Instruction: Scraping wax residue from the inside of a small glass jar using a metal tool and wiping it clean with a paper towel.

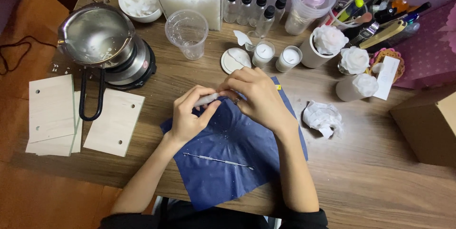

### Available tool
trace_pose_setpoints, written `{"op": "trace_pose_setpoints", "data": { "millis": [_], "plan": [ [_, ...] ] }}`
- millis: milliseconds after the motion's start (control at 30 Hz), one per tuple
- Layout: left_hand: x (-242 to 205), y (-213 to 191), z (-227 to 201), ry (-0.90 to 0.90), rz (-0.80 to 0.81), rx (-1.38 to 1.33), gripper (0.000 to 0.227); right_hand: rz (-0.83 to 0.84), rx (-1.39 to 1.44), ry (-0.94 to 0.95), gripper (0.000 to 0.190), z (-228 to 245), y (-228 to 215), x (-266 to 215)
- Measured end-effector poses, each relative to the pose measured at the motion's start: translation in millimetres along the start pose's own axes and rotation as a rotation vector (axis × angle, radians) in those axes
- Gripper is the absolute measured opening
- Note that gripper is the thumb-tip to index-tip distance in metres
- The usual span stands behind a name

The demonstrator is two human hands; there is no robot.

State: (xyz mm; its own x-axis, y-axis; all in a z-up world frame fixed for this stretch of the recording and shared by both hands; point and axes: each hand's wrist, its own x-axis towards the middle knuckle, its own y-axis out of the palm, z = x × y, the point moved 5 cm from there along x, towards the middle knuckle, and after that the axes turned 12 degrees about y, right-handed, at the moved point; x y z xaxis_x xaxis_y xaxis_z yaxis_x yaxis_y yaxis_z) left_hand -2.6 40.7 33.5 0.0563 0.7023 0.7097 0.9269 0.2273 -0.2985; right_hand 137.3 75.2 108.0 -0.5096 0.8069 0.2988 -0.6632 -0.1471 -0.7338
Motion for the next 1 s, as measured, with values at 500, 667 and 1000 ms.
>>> {"op": "trace_pose_setpoints", "data": {
  "millis": [500,667,1000],
  "plan": [
    [15,-10,-13,0.269,0.013,0.267,0.014,0.043,-0.062,0.098,0.009,-10,20,4],
    [11,-13,-12,0.428,0.03,0.451,0.014,0.061,-0.145,0.161,0.009,-12,28,4],
    [7,-27,17,0.319,-0.062,0.493,0.015,-0.313,0.289,0.079,0.01,23,45,40]
  ]
}}
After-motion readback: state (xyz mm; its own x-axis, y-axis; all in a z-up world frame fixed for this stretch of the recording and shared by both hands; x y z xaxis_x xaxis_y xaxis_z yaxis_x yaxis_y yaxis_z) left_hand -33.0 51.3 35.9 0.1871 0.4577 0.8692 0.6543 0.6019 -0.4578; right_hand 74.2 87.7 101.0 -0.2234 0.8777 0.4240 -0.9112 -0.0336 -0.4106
